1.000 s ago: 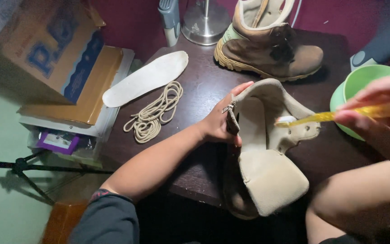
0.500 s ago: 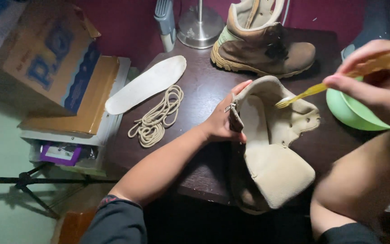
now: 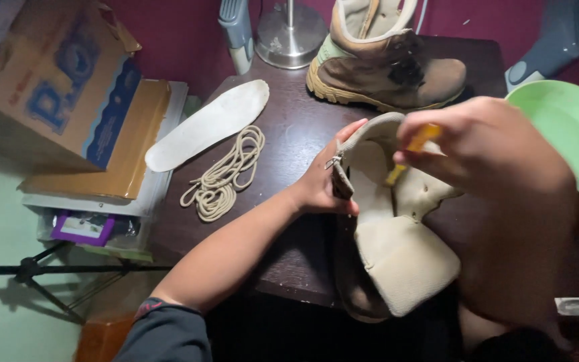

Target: Brushing the interior lining of a work boot using a toothbrush.

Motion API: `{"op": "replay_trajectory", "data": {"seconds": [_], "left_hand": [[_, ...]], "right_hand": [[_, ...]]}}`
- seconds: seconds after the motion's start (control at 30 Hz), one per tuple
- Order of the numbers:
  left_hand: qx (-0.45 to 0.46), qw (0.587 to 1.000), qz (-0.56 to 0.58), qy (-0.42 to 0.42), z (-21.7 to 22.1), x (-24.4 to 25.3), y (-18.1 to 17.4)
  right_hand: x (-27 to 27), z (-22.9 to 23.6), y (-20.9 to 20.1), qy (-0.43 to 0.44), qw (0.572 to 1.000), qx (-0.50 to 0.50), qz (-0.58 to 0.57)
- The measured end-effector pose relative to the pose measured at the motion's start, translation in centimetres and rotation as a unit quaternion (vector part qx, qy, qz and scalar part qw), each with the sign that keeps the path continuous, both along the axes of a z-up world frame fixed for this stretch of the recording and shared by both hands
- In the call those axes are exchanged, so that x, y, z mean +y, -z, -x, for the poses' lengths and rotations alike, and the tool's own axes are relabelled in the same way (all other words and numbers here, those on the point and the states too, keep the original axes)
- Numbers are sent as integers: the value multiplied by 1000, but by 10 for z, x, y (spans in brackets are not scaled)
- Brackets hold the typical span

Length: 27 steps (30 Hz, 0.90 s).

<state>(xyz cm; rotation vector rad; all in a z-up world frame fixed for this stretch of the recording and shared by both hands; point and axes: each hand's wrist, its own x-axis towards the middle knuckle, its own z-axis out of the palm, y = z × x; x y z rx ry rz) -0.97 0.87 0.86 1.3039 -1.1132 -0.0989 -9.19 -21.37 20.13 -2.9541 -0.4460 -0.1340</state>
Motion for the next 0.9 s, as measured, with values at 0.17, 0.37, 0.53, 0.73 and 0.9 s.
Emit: {"op": "replay_trajectory", "data": {"seconds": [0.17, 0.37, 0.53, 0.73, 0.9], "left_hand": [[-36, 998, -38, -28, -2, 2, 0], [-15, 999, -26, -23, -1, 0, -3], [-3, 999, -39, -27, -3, -1, 0], [17, 999, -40, -28, 2, -3, -2], [11, 999, -44, -26, 1, -4, -4]], "right_hand": [[-23, 6, -22, -51, 977, -59, -200], [-82, 45, 19, 66, 948, -83, -301], [-6, 25, -14, -91, 970, -78, -211], [-7, -11, -10, -17, 990, 31, -140], [-139, -58, 49, 40, 961, -39, -272]]}}
